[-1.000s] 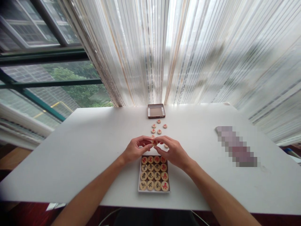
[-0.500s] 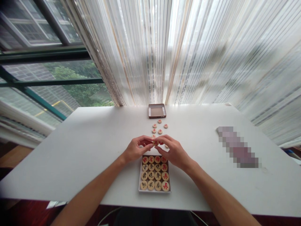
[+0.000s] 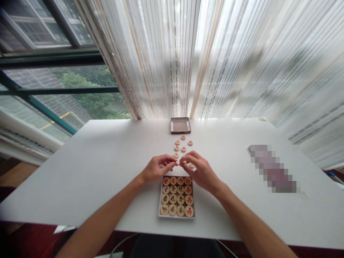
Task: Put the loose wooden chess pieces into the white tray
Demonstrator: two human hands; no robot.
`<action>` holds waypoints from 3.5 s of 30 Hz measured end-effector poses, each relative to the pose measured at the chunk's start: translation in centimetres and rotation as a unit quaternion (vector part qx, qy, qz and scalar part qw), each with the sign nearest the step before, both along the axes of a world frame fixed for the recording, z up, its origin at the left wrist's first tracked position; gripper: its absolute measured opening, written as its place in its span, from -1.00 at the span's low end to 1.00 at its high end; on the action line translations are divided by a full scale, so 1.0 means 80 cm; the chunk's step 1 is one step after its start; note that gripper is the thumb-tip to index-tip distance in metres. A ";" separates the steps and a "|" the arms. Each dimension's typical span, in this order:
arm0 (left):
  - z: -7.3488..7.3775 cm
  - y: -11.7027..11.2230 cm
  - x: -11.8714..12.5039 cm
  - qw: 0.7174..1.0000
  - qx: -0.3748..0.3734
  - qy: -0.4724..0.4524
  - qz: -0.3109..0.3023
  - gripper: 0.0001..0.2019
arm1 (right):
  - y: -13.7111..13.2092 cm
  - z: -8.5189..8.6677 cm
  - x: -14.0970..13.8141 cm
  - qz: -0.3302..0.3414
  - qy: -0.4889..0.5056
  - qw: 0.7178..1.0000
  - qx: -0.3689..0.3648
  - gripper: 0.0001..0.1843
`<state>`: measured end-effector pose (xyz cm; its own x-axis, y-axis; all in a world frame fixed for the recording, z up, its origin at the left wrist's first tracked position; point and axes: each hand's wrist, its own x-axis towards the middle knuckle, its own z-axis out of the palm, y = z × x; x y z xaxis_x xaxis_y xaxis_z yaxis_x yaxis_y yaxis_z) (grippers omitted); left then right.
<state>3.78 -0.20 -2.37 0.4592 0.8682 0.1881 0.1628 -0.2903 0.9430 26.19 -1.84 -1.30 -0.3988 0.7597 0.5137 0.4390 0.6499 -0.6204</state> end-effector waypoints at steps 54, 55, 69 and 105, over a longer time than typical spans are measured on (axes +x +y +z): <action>0.003 0.009 -0.012 0.989 0.014 0.134 -0.059 -0.61 | -0.045 0.019 -0.002 -0.019 0.066 0.985 -0.160 -0.81; 0.002 0.009 -0.012 0.989 0.014 0.135 -0.059 -0.61 | -0.052 0.017 -0.002 -0.015 0.079 0.982 -0.171 -0.81; -0.001 0.011 -0.012 0.990 0.024 0.123 -0.065 -0.60 | -0.109 0.002 -0.001 -0.022 0.112 0.971 -0.211 -0.86; -0.007 0.012 -0.011 0.991 0.048 0.121 -0.039 -0.56 | -0.108 0.029 -0.013 0.038 -0.160 0.961 -0.222 -0.88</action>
<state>2.93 0.80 -2.94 0.5666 0.8114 0.1434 0.3545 -0.3972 0.8465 25.13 -10.47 1.05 -0.5456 0.8379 -0.0132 0.6152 0.3897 -0.6853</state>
